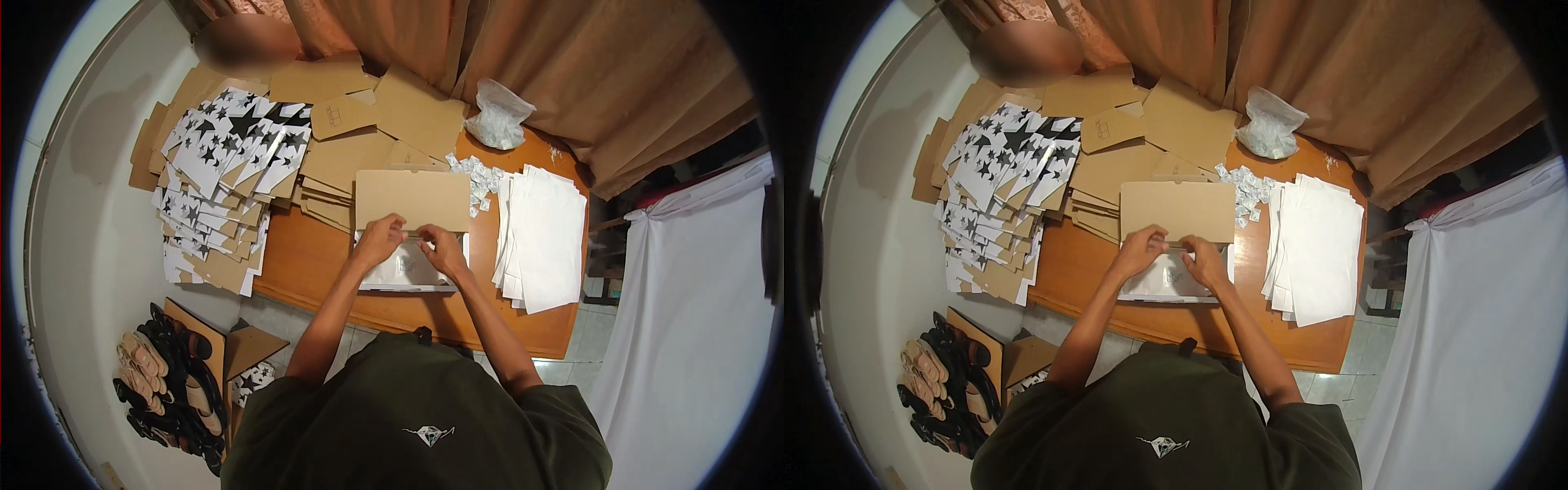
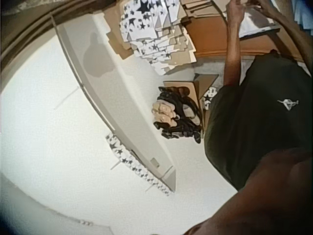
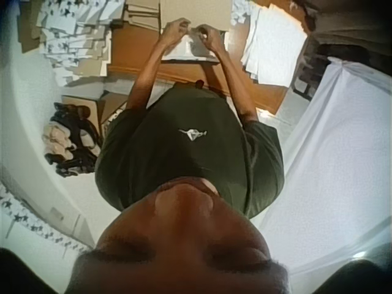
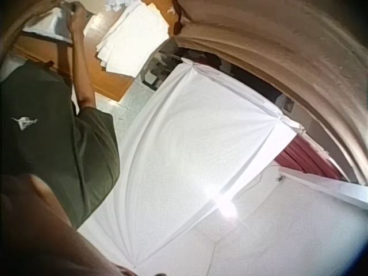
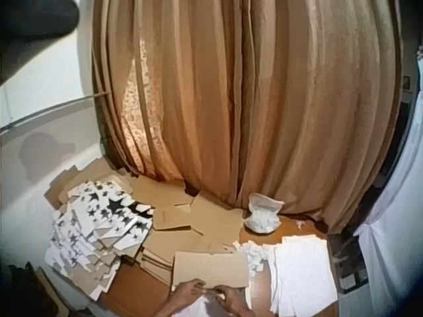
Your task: The recorder is folding and assembling cardboard shoe boxes at a workstation.
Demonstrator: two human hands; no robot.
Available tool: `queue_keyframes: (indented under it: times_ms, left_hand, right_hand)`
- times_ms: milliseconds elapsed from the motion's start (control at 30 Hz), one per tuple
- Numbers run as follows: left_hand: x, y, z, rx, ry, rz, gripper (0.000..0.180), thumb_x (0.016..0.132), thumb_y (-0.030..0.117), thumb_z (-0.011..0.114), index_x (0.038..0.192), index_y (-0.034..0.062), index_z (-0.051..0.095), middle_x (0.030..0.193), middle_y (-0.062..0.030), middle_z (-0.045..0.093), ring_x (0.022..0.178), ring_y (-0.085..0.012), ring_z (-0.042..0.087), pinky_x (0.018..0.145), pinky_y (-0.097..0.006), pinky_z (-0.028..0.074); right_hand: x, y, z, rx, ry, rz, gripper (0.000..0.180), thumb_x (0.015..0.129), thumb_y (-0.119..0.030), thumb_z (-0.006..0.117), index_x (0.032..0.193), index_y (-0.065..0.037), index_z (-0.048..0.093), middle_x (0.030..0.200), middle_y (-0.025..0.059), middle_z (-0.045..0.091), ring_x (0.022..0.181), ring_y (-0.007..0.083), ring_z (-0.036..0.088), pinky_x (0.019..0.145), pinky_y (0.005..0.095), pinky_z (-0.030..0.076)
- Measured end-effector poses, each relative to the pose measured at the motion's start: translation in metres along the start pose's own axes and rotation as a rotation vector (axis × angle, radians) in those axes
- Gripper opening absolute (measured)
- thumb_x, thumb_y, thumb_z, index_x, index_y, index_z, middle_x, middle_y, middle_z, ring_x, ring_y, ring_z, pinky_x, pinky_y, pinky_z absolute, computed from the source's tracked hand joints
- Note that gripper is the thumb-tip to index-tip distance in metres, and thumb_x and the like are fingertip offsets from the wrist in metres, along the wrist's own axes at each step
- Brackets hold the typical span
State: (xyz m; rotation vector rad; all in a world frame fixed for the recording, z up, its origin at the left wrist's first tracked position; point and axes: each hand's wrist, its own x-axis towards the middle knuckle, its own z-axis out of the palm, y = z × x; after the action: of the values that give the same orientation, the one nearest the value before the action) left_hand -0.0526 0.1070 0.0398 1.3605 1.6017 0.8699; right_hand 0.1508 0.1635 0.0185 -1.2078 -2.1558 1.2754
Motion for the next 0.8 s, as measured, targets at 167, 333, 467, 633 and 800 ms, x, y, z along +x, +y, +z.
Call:
queue_keyframes:
  times_ms: [167,333,467,633,800]
  left_hand:
    - [0.046,0.028,-0.024,0.185,0.185,0.174,0.027,0.091,0.007,0.069,0.117,0.0014,0.066,0.11,-0.0188,0.071,0.101,-0.0337,0.07,0.088,-0.039,0.054]
    - [0.092,0.021,-0.036,0.524,0.303,0.409,0.037,0.086,0.006,0.071,0.122,0.01,0.063,0.121,-0.0105,0.065,0.123,-0.03,0.059,0.108,-0.055,0.035]
    - [0.107,0.006,-0.042,0.716,0.153,0.3,0.043,0.083,0.006,0.073,0.125,0.0121,0.062,0.115,-0.0088,0.064,0.118,-0.0283,0.06,0.109,-0.064,0.024]
    - [0.088,0.009,-0.041,0.707,0.196,0.367,0.043,0.083,0.012,0.076,0.124,0.0162,0.063,0.116,-0.0041,0.065,0.119,-0.0227,0.059,0.109,-0.059,0.026]
    - [0.052,0.033,-0.043,0.658,0.286,0.475,0.034,0.085,0.007,0.072,0.117,0.0133,0.066,0.108,-0.0045,0.064,0.111,-0.0227,0.062,0.107,-0.056,0.029]
  right_hand:
    - [0.044,-0.028,-0.028,-0.15,0.16,-0.13,0.029,0.087,-0.005,0.069,0.116,0.001,0.067,0.107,0.023,0.07,0.103,0.0386,0.068,0.093,0.0456,0.053]
    - [0.092,-0.037,-0.046,-0.488,0.299,-0.267,0.046,0.081,-0.007,0.075,0.125,-0.005,0.063,0.12,0.0196,0.065,0.119,0.0385,0.058,0.101,0.051,0.048]
    - [0.108,-0.026,-0.039,-0.657,0.368,-0.228,0.056,0.081,-0.009,0.076,0.134,-0.01,0.058,0.124,0.017,0.064,0.121,0.0364,0.058,0.106,0.0602,0.042]
    - [0.097,-0.032,-0.042,-0.639,0.283,-0.214,0.053,0.084,-0.013,0.074,0.134,-0.015,0.059,0.12,0.0117,0.063,0.12,0.0324,0.057,0.108,0.0595,0.038]
    - [0.064,-0.045,-0.051,-0.543,0.31,-0.356,0.032,0.088,-0.018,0.074,0.12,-0.017,0.068,0.111,0.0096,0.063,0.107,0.0287,0.059,0.097,0.0513,0.041]
